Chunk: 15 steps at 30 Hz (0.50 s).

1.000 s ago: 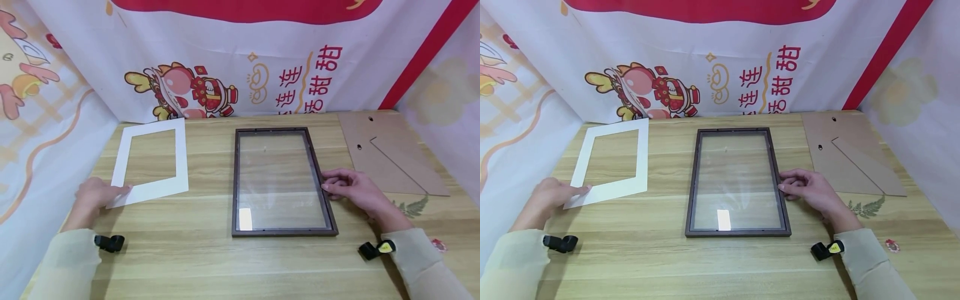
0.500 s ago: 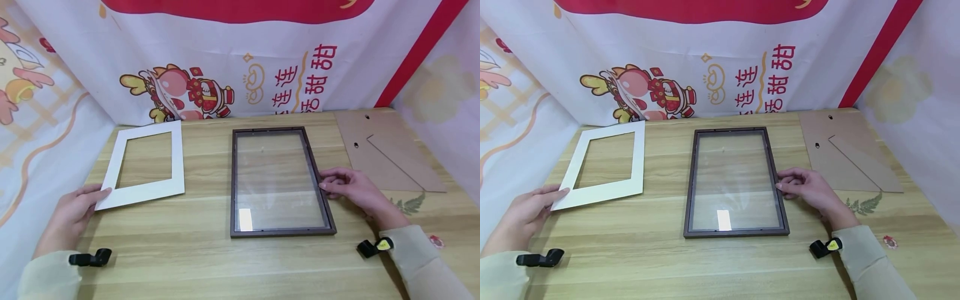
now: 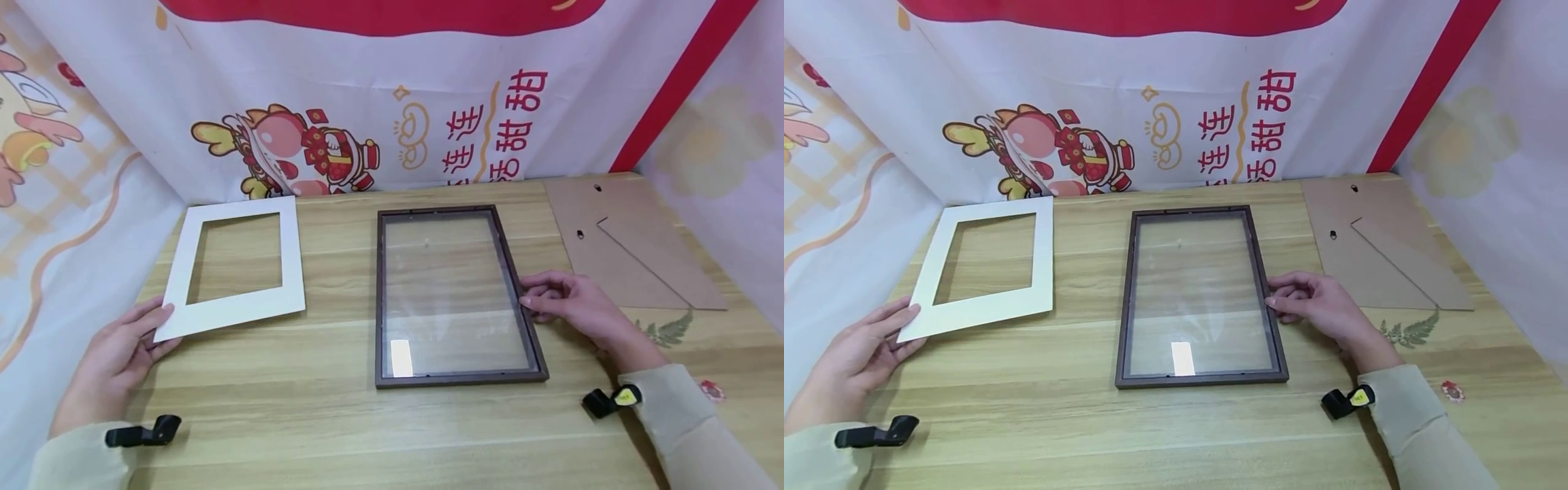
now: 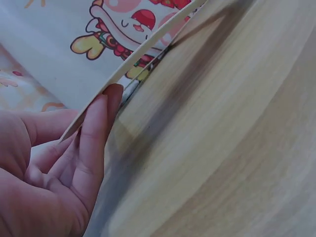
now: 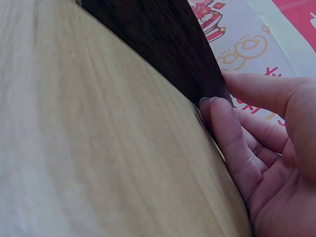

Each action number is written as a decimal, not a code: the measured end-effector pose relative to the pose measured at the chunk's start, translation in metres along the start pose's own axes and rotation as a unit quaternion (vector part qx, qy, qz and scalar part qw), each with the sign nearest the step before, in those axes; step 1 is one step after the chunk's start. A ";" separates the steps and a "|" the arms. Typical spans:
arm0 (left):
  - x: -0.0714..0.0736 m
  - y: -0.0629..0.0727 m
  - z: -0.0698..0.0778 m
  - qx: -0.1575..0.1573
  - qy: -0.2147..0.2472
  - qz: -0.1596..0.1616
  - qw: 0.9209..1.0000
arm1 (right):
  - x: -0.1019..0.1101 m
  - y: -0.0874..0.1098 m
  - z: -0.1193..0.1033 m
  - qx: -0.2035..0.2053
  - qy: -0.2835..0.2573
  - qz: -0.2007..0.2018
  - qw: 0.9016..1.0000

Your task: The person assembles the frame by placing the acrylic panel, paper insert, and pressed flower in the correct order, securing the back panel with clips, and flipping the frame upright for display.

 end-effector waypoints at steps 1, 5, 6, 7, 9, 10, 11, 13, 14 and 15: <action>-0.002 0.001 0.000 -0.002 0.006 -0.002 1.000 | 0.000 0.000 0.000 0.001 -0.001 0.000 1.000; -0.008 0.007 -0.002 -0.004 0.010 -0.017 1.000 | -0.002 0.000 0.001 -0.002 -0.009 -0.001 1.000; -0.010 0.009 -0.003 -0.004 0.010 -0.022 1.000 | -0.002 0.000 0.001 -0.002 -0.011 -0.002 1.000; -0.013 0.011 -0.005 -0.002 0.014 -0.029 0.999 | -0.002 0.000 0.002 -0.002 -0.011 -0.002 1.000; -0.017 0.015 -0.007 -0.002 0.019 -0.040 0.999 | -0.002 0.000 0.002 -0.004 -0.010 -0.001 1.000; -0.020 0.017 -0.008 -0.003 0.024 -0.046 0.999 | -0.002 -0.001 0.002 -0.004 -0.009 -0.001 1.000; -0.023 0.018 -0.009 -0.003 0.034 -0.050 0.998 | -0.001 -0.001 0.003 -0.005 -0.008 0.000 1.000; -0.028 0.022 -0.012 -0.007 0.039 -0.058 0.998 | 0.000 -0.001 0.003 -0.007 -0.006 0.002 1.000; -0.031 0.023 -0.014 -0.010 0.039 -0.060 0.997 | 0.000 -0.001 0.002 -0.007 -0.005 0.003 1.000; -0.034 0.024 -0.016 -0.013 0.037 -0.062 0.997 | 0.001 -0.001 0.002 -0.005 -0.003 0.002 1.000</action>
Point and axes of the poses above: each hand's wrist, its own y-axis away from the middle knuckle, its own x-axis out of the back of the hand, z = x × y, the point moved 8 cm from there along -y, towards the middle knuckle, and after that the axes turned 6 degrees about z, right-handed, at the moved point
